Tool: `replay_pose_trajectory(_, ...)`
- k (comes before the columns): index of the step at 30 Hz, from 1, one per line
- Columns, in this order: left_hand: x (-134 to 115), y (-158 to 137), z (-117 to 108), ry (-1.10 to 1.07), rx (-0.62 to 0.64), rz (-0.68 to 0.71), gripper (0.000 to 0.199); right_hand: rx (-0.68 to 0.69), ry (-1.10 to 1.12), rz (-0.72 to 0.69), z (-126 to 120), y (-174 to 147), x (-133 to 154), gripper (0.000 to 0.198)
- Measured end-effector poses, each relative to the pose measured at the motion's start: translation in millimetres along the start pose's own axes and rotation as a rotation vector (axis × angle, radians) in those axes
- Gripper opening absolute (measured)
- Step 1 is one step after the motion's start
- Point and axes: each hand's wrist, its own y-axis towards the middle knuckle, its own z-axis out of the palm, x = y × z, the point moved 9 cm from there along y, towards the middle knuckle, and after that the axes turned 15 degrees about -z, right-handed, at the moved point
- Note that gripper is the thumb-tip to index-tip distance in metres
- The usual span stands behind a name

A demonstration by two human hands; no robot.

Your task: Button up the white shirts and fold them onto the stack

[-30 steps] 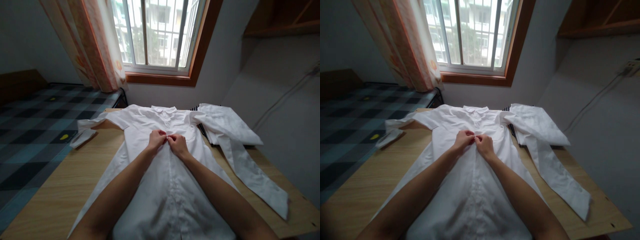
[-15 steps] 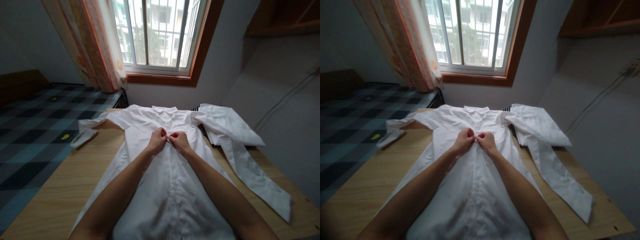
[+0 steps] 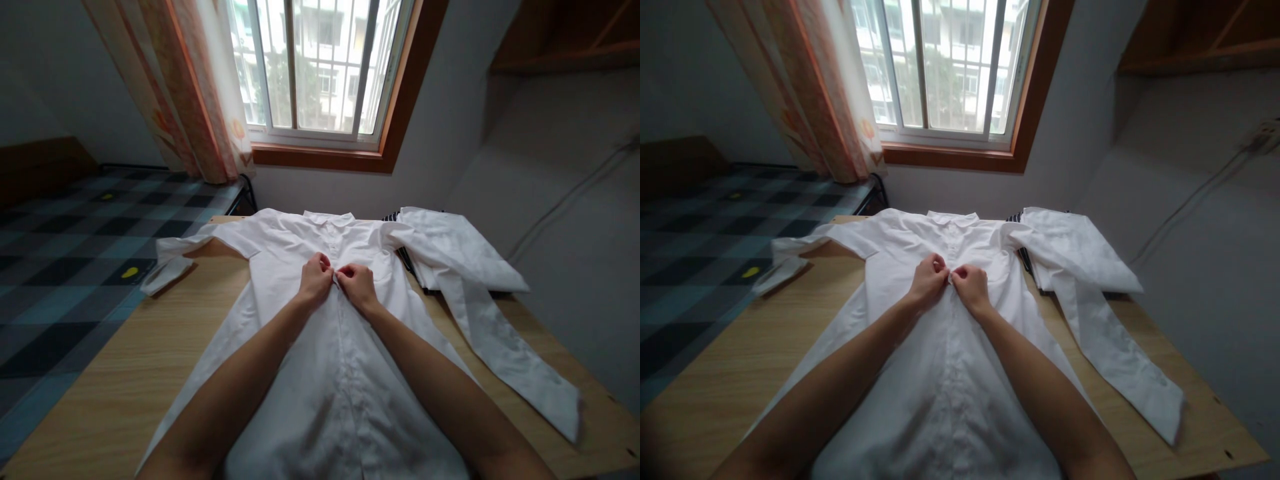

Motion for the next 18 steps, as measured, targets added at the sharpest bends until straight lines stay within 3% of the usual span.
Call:
replay_pose_trajectory(5, -7.2, -4.0, -0.8, 0.051, -0.034, 0.098, 0.015, 0.032, 0.394, 0.234, 17.7, -2.2, -29.4, 0.014)
replay_pose_trajectory(8, -10.1, -3.7, 0.8, 0.067, 0.001, 0.143, 0.018, 0.038, 0.496, 0.285, 20.6, -1.6, -33.7, 0.014)
replay_pose_trajectory(14, -14.0, -7.3, 5.3, 0.272, -0.006, 0.181, 0.01, 0.112, 0.51, 0.336, 27.1, -2.9, -30.9, 0.011)
replay_pose_trajectory(18, -12.6, -15.3, 7.2, 0.558, -0.119, 0.284, 0.022, 0.032, 0.192, 0.179, 2.8, 2.5, -26.7, 0.015)
